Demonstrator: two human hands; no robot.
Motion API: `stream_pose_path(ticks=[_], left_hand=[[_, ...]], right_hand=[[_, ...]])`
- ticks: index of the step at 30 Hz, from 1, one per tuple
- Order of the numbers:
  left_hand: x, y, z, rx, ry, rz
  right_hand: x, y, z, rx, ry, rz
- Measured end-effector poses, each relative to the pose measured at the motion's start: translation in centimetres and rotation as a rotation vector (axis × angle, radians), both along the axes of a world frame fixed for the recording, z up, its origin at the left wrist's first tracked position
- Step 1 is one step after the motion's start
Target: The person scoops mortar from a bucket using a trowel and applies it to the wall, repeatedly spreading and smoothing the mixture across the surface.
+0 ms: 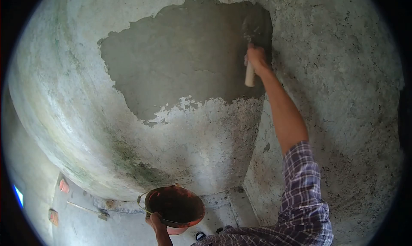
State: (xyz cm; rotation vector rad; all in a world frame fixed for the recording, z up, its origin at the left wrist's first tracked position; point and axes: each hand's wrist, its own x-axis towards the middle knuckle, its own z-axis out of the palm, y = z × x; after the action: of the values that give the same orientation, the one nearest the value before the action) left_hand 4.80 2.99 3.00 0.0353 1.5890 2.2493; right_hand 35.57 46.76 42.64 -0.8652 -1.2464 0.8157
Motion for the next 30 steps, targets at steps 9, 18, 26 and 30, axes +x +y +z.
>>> stream_pose_path(ticks=[9, 18, 26, 30], left_hand=[[2.4, 1.2, 1.5, -0.211, 0.098, -0.151], [1.4, 0.9, 0.2, 0.033, -0.001, -0.089], [3.2, 1.6, 1.0, -0.213, 0.004, -0.092], [3.4, 2.5, 1.3, -0.425, 0.053, -0.087]], right_hand=[[-12.8, -8.3, -1.6, 0.139, -0.793, 0.124], [2.4, -0.4, -1.3, 0.008, -0.336, -0.243], [-8.9, -2.4, -5.0, 0.027, -0.369, 0.052], [-16.7, -9.0, -8.5, 0.184, -1.006, 0.286]])
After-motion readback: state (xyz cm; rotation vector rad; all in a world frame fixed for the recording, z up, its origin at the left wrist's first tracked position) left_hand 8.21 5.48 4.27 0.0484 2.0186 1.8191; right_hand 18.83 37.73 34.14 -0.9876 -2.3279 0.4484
